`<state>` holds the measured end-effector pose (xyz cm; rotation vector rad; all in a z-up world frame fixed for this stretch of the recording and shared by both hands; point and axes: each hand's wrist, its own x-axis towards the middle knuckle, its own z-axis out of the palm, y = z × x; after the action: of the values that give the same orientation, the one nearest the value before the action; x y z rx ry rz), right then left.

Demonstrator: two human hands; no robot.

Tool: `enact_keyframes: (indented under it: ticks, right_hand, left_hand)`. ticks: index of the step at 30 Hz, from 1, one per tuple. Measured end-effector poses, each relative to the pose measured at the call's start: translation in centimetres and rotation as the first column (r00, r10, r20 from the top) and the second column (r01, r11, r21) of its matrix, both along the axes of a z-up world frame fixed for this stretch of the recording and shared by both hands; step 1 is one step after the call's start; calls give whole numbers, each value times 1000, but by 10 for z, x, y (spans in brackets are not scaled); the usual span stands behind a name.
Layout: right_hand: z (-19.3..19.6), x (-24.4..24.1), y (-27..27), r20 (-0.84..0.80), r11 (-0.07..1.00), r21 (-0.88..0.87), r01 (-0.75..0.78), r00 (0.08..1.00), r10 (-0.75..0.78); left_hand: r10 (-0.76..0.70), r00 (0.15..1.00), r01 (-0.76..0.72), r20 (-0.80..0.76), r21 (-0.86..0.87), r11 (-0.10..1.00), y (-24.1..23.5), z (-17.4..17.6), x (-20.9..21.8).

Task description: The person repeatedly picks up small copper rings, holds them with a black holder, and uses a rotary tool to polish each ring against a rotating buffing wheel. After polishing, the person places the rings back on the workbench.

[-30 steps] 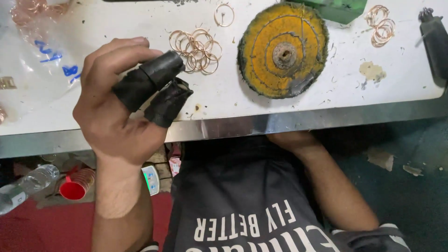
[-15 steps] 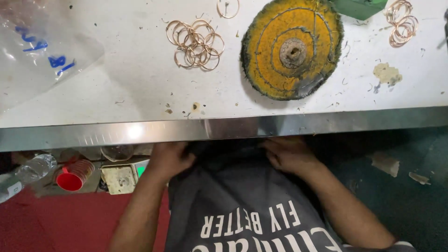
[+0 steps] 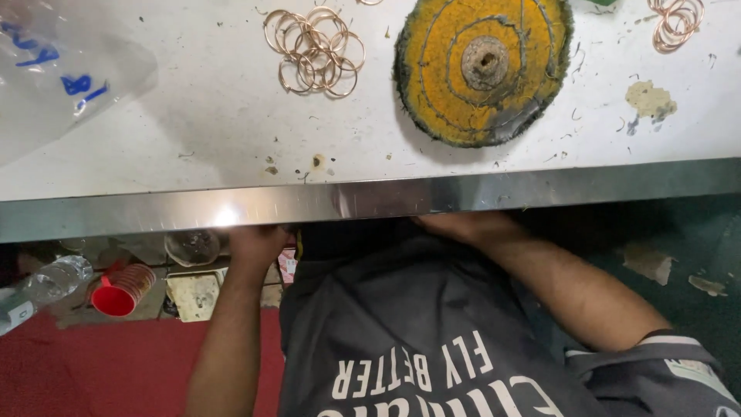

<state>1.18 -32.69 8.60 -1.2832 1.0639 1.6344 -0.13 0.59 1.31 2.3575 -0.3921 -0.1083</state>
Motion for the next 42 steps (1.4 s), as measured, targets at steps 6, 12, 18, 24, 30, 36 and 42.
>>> enact_keyframes:
  ticks: [6, 12, 18, 24, 30, 36, 42]
  right_hand:
    - [-12, -10, 9, 193, 977, -19, -213, 958, 212]
    - [-25, -21, 28, 435, 895, -99, -436, 790, 433]
    - [-40, -38, 25, 627, 796, -285, -534, 525, 576]
    - [43, -77, -25, 722, 484, -596, -640, -163, 673]
    - [163, -50, -57, 994, 853, 58, -518, 114, 2]
    - [161, 23, -42, 954, 946, -281, 161, -65, 294]
    - [155, 59, -15, 950, 948, -254, 190, -134, 281]
  left_hand:
    - [204, 973, -185, 110, -159, 970, 10, 14, -19]
    - [209, 971, -181, 114, -213, 960, 25, -2, -45]
    - [161, 983, -160, 84, -24, 987, -15, 42, -35]
    - [2, 983, 26, -186, 152, 988, -58, 45, -29]
    - [-61, 855, 185, -516, 194, 963, -71, 34, -13]
    - [-378, 887, 442, -266, 248, 862, -92, 1, -21]
    - [-162, 534, 403, -830, 82, 911, -97, 26, 2]
